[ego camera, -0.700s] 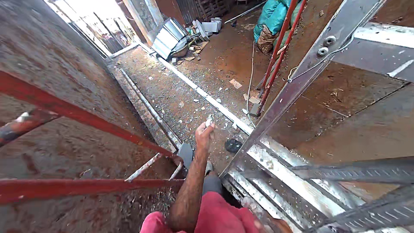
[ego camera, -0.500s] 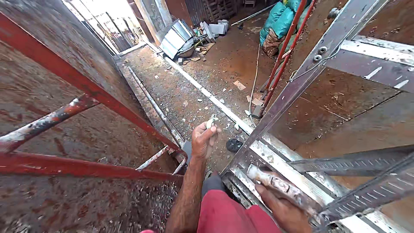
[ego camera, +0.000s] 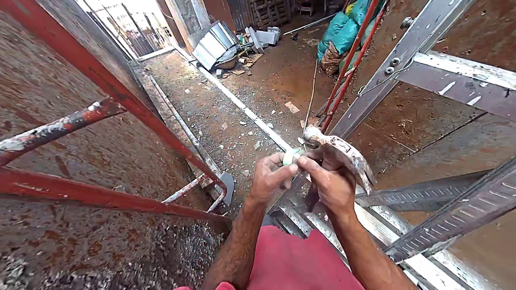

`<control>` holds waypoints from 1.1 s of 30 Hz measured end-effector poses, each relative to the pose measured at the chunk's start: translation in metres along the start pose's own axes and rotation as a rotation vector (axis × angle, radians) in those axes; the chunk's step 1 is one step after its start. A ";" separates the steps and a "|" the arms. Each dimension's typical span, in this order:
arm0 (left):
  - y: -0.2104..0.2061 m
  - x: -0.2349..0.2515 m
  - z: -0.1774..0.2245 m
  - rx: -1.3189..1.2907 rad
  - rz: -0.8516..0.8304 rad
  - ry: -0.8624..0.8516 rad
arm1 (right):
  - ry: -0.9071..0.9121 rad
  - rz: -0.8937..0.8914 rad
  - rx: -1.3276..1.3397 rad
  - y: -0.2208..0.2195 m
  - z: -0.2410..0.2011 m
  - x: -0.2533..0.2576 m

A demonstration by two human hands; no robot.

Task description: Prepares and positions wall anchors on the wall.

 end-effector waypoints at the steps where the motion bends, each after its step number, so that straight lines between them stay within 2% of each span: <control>1: 0.003 0.000 0.000 -0.059 -0.024 -0.007 | -0.025 0.021 0.035 0.000 -0.002 0.000; 4: 0.006 -0.002 0.003 -0.186 -0.029 -0.009 | -0.071 0.045 0.075 0.006 -0.009 -0.003; 8: -0.010 -0.007 0.003 -0.114 0.154 -0.064 | 0.009 0.056 0.067 0.008 -0.014 -0.015; 14: -0.023 -0.013 -0.005 0.080 0.146 -0.183 | 0.176 0.154 -0.135 0.018 0.000 -0.023; 19: -0.021 -0.017 -0.012 0.142 0.138 -0.231 | 0.192 0.161 -0.252 0.023 0.005 -0.029; 27: -0.013 -0.024 -0.013 0.134 0.213 -0.220 | 0.175 0.089 -0.158 0.018 0.012 -0.034; 30: -0.017 -0.027 -0.014 0.238 0.254 -0.237 | 0.179 0.077 -0.274 0.020 0.019 -0.037; 33: -0.020 -0.030 -0.011 0.467 0.338 -0.288 | 0.184 0.005 -0.341 0.020 0.031 -0.040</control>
Point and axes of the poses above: each hand's wrist, its own x-axis towards the middle knuckle, its own y-axis out of the back of the hand, z = x × y, the point moved 2 cm from there along x, towards the middle knuckle, and after that the axes turned 9 degrees about z, right-handed, at the moved point
